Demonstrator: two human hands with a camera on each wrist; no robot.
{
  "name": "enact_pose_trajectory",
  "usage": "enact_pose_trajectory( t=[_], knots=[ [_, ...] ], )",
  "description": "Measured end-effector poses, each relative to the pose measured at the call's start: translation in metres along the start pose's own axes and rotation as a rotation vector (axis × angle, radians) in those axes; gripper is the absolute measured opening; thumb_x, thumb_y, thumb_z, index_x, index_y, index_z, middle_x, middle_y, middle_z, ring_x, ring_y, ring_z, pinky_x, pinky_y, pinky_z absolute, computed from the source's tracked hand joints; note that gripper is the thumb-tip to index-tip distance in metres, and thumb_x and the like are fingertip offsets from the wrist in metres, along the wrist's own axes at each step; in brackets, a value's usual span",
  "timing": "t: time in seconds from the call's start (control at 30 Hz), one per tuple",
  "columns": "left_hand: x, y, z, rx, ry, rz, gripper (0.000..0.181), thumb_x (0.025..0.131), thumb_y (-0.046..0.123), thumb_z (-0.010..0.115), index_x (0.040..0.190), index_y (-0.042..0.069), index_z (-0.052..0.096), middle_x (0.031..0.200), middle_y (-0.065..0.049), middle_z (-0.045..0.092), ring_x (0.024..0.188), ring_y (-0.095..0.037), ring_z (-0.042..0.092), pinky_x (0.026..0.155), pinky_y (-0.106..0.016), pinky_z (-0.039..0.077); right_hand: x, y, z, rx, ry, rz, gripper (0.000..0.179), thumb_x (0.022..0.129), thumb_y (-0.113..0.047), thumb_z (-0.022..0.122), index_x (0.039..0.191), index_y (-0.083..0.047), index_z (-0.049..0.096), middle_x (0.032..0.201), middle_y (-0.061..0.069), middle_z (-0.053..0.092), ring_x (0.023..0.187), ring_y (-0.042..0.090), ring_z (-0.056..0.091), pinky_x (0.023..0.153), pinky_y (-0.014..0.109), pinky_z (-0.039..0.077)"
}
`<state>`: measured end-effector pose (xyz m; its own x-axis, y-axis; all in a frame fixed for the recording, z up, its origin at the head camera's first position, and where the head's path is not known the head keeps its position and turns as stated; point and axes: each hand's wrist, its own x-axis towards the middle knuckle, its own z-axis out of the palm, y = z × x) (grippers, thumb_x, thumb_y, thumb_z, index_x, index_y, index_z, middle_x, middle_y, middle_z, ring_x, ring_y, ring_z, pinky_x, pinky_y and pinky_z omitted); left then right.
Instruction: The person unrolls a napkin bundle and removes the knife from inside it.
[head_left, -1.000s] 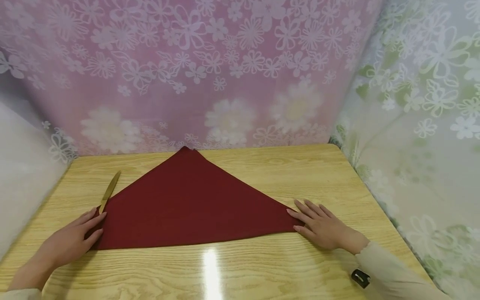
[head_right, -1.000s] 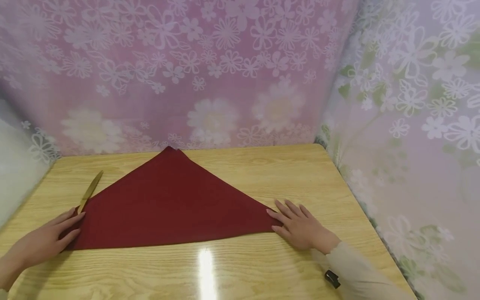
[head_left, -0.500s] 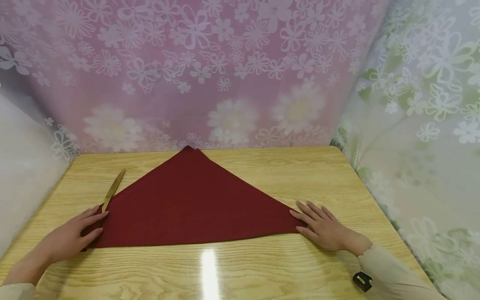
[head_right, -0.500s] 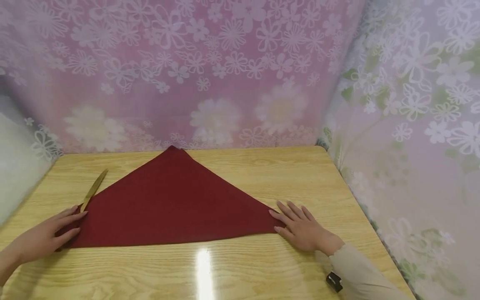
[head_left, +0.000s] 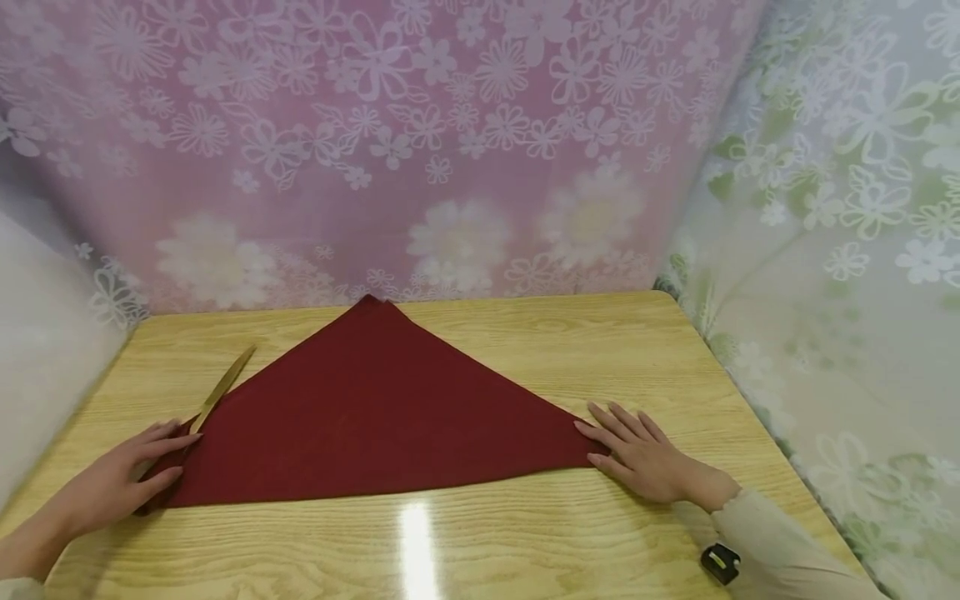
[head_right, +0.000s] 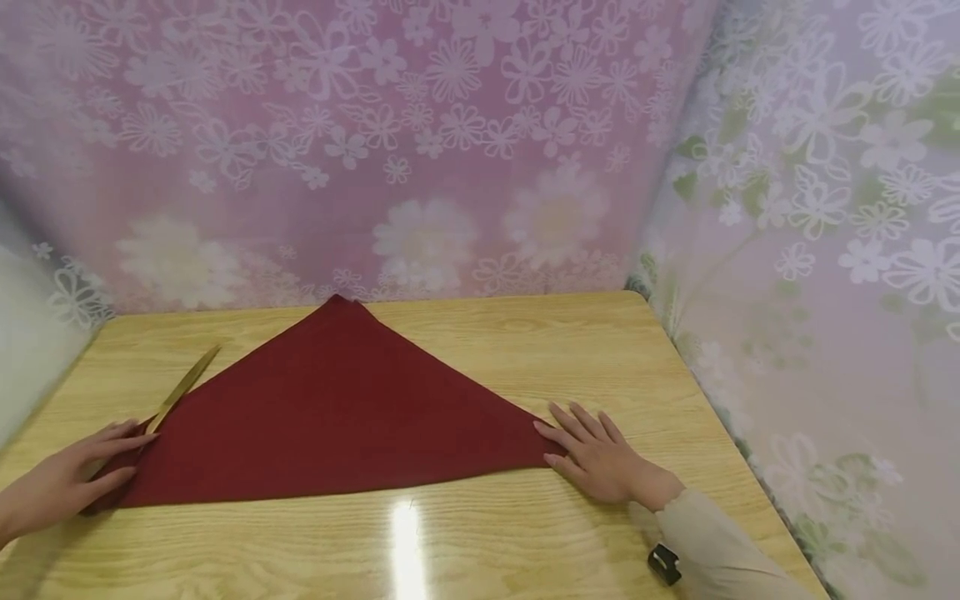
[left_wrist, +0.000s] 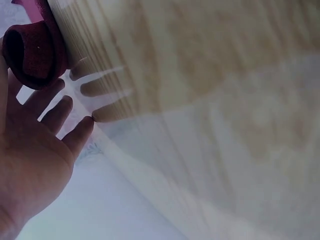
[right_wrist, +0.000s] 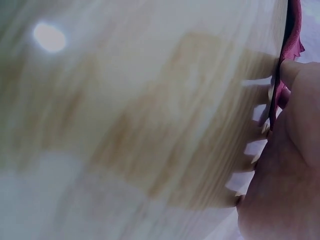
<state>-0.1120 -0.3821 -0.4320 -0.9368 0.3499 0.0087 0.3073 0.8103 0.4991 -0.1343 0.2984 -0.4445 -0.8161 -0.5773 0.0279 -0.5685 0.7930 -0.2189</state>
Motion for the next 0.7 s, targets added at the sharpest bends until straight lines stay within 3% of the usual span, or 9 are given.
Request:
enact_pose_trajectory(
  t=[0.07,0.17,0.27,0.3,0.4,0.53,0.7],
  knots=[
    [-0.003,-0.001,0.001,0.025,0.028,0.0,0.043,0.088,0.024,0.056,0.125,0.003,0.05,0.135,-0.028,0.028,0.131,-0.032,0.011,0.082,-0.057,0.025,0.0,0.0,0.0,0.001,-0.001,0.003,0.048,0.093,-0.035,0.043,0.139,-0.024,0.033,0.145,0.007,0.02,0.129,0.035,0.016,0.094,0.06,0.012],
    [-0.007,-0.004,0.001,0.069,0.079,0.009,0.043,0.087,0.024,0.058,0.125,0.006,0.051,0.134,-0.025,0.032,0.128,-0.002,0.007,0.096,-0.044,0.021,0.0,-0.001,-0.001,0.001,-0.02,0.011,0.048,0.094,-0.036,0.041,0.139,-0.024,0.032,0.145,0.006,0.018,0.13,0.034,0.014,0.095,0.06,0.01],
    [-0.011,-0.009,0.001,0.104,0.128,0.012,0.042,0.085,0.024,0.061,0.123,0.01,0.054,0.13,-0.024,0.039,0.118,0.017,0.008,0.098,-0.016,0.014,0.001,-0.001,-0.002,-0.007,-0.04,0.019,0.049,0.094,-0.037,0.04,0.14,-0.024,0.03,0.146,0.006,0.017,0.13,0.034,0.012,0.096,0.059,0.009],
    [-0.012,-0.01,0.0,0.104,0.139,0.014,0.041,0.084,0.023,0.062,0.122,0.011,0.055,0.129,-0.024,0.041,0.116,0.018,0.009,0.093,-0.007,0.012,0.001,-0.002,-0.002,-0.009,-0.045,0.022,0.049,0.094,-0.037,0.04,0.14,-0.024,0.03,0.146,0.006,0.016,0.131,0.034,0.012,0.096,0.059,0.009],
    [-0.015,-0.013,-0.001,0.095,0.155,0.008,0.04,0.083,0.022,0.063,0.121,0.012,0.056,0.127,-0.021,0.043,0.113,0.021,0.011,0.083,0.0,0.011,0.001,-0.001,-0.002,-0.012,-0.051,0.03,0.049,0.094,-0.037,0.039,0.14,-0.024,0.029,0.146,0.006,0.015,0.131,0.033,0.011,0.097,0.059,0.009],
    [-0.019,-0.016,-0.003,0.089,0.157,-0.014,0.035,0.084,0.023,0.062,0.117,0.012,0.059,0.129,-0.015,0.043,0.11,0.023,0.013,0.078,-0.001,0.018,0.001,-0.002,-0.001,-0.011,-0.047,0.03,0.049,0.094,-0.037,0.039,0.14,-0.024,0.029,0.146,0.006,0.015,0.131,0.033,0.011,0.096,0.059,0.009],
    [-0.023,-0.018,-0.006,0.104,0.164,-0.051,0.03,0.084,0.024,0.062,0.111,0.012,0.063,0.124,-0.023,0.046,0.105,0.024,0.014,0.066,-0.008,0.03,0.002,-0.003,-0.001,-0.006,-0.047,0.031,0.049,0.094,-0.035,0.041,0.14,-0.024,0.028,0.146,0.006,0.015,0.131,0.034,0.011,0.096,0.059,0.009]
  ],
)
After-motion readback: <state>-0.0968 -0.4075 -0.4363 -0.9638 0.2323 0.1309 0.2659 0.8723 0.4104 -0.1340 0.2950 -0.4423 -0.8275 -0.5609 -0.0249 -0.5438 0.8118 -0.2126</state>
